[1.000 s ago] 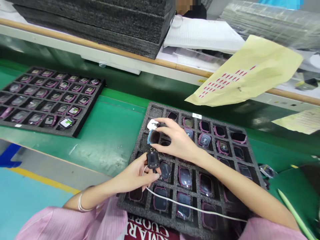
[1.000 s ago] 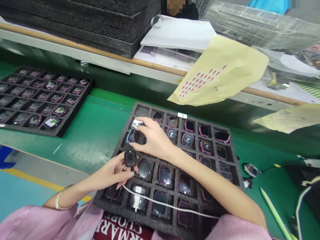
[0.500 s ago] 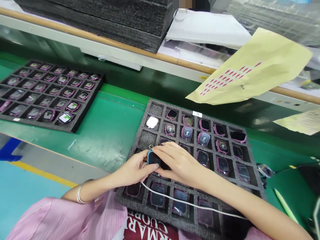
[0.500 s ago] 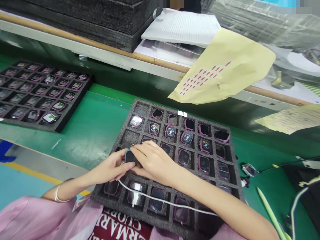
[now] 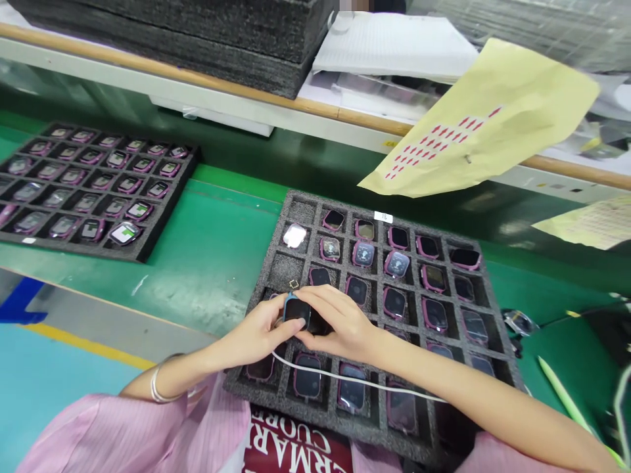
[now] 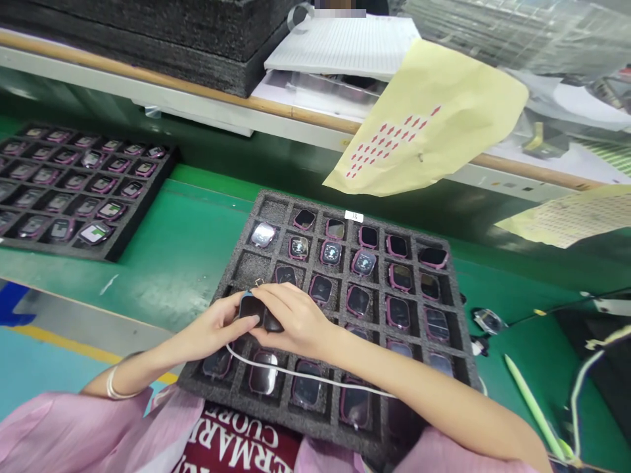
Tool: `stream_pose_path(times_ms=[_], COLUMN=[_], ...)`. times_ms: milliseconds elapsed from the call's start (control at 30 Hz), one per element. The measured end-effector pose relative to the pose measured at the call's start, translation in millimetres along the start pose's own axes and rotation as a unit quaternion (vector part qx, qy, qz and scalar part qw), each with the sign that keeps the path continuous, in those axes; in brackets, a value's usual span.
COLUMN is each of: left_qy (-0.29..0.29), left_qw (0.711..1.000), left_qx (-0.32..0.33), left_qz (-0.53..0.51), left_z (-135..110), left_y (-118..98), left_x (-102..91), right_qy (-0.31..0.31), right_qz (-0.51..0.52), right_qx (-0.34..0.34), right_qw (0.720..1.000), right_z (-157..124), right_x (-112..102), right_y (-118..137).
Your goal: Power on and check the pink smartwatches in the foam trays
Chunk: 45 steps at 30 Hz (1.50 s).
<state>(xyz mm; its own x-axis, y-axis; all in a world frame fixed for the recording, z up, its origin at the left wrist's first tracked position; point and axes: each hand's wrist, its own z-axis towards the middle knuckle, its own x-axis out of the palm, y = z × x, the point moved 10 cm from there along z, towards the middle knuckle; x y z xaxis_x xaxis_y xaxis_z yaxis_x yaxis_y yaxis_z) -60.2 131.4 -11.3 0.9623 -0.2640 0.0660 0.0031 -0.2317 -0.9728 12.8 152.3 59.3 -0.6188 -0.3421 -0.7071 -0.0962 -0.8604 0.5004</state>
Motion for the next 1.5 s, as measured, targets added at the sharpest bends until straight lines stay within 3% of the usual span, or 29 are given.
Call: stream_pose_path(times_ms=[467, 1033, 1300, 1367, 1500], left_qy=[0.011, 0.021, 0.025, 0.048, 0.126], left_qw=[0.999, 0.998, 0.995, 0.995, 0.983], left_qx=[0.014, 0.021, 0.043, 0.033, 0.033], left_qz=[0.029, 0.063, 0.084, 0.087, 0.125], left_z=[-0.3, -0.1, -5.5, -8.0, -13.5], left_y=[-3.2, -2.8, -7.1, -5.1, -9.7], left_x=[1.9, 2.8, 4.9, 9.3, 26.6], right_qy=[0.036, 0.01, 0.022, 0.012, -0.054], right_qz=[0.014, 0.02, -0.025, 0.015, 0.046], right_qx=[0.018, 0.023, -0.083, -0.052, 0.085], right_qw=[0.999, 0.999, 0.996, 0.998, 0.994], right_z=[1.9, -0.4, 9.5, 17.0, 33.3], right_x=[0.4, 0.1, -8.7, -17.1, -29.7], right_y=[-1.8, -3.2, 16.1, 8.1, -32.8])
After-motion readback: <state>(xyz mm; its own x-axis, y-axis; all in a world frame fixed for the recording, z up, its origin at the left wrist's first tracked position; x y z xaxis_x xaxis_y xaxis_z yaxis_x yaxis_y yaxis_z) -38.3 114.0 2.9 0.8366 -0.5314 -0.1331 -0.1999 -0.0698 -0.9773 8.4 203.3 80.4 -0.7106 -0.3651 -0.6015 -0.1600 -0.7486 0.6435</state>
